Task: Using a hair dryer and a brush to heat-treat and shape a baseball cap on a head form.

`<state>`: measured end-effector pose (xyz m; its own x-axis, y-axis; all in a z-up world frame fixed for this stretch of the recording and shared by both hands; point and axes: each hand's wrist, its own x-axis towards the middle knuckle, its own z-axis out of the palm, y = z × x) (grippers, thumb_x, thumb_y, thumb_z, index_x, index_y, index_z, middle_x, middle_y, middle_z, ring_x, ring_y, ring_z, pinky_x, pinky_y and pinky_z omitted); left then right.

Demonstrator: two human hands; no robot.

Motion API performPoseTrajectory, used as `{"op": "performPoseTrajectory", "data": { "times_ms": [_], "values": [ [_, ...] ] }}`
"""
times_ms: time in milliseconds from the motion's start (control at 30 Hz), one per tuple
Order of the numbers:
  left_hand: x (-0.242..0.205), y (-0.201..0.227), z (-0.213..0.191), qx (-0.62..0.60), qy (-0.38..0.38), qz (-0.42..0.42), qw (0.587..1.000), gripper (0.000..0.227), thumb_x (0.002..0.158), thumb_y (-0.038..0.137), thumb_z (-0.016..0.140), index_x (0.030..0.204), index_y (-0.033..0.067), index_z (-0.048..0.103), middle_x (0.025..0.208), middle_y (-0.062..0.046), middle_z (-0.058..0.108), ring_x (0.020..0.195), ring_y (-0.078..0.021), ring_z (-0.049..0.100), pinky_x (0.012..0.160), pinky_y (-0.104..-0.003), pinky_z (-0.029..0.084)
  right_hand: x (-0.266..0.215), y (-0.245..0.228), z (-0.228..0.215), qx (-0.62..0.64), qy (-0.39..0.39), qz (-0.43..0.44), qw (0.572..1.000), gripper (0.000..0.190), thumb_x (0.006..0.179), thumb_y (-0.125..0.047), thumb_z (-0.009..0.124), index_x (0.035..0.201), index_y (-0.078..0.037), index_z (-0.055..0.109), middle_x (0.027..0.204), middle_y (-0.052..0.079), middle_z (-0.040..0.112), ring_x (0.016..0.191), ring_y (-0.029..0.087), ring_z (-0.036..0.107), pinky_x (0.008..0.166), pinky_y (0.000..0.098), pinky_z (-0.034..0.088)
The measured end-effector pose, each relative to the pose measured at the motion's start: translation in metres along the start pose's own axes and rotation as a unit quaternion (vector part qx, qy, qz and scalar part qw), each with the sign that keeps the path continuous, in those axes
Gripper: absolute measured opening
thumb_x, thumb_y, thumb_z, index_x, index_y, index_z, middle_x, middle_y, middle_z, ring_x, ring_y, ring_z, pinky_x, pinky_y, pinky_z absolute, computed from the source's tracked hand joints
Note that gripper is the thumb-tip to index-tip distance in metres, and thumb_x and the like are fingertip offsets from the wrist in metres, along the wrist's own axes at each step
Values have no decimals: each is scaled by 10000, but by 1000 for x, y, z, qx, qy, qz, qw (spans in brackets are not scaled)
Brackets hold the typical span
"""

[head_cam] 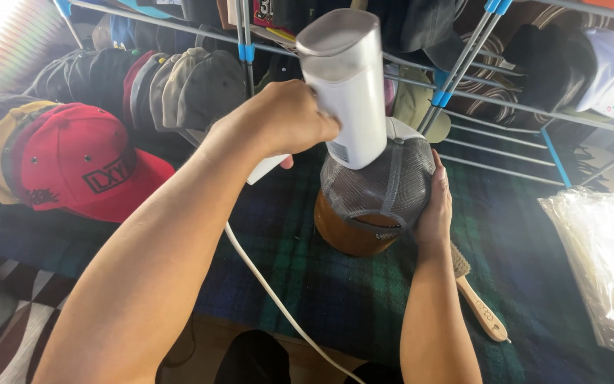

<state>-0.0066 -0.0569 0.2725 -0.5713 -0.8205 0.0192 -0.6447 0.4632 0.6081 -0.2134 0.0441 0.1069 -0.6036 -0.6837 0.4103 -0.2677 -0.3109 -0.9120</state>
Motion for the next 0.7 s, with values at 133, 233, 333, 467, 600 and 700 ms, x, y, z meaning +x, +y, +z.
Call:
{"op": "performPoseTrajectory", "data": {
  "times_ms": [133,233,333,467,600,700],
  "values": [
    [-4,-23,0,-15,11,-18,1000,656,858,305,601,1337,-142,556,892,-295,728,596,-328,760,547,-400,625,1,8,0,26,-2,4,1000,681,1066,-578,342,1561,-116,417,1542,225,458,1443,355,416,1201,518,308],
    [-1,-44,7,-55,7,-43,998,707,834,353,617,1355,-120,549,843,-250,719,574,-304,753,565,-409,626,7,19,0,49,5,-6,999,668,1071,-572,357,1554,-115,427,1497,209,505,1396,322,480,1186,501,345],
    [6,-65,21,-120,36,-46,991,728,803,373,673,1341,-107,574,826,-229,712,552,-272,742,524,-371,625,10,23,1,47,4,-11,999,666,1074,-576,347,1549,-119,436,1474,214,532,1368,319,520,1166,490,377],
    [11,-94,45,-233,63,-62,968,604,808,341,714,1173,-134,632,702,-216,669,486,-287,708,429,-418,617,16,37,-6,25,13,-30,999,655,1088,-549,319,1542,-91,436,1454,215,550,1349,315,543,1177,491,365],
    [11,-122,77,-368,94,-97,920,507,786,265,722,1069,-144,621,652,-235,639,436,-311,677,404,-450,609,21,47,-5,51,19,-41,998,657,1090,-556,324,1537,-90,445,1432,201,573,1324,297,571,1166,480,391],
    [11,-136,107,-454,97,-129,876,457,766,228,713,1038,-125,614,624,-229,626,413,-319,661,393,-445,605,18,34,1,72,14,-42,996,659,1082,-563,319,1534,-99,441,1410,202,592,1301,288,595,1174,490,396]
  ]
}}
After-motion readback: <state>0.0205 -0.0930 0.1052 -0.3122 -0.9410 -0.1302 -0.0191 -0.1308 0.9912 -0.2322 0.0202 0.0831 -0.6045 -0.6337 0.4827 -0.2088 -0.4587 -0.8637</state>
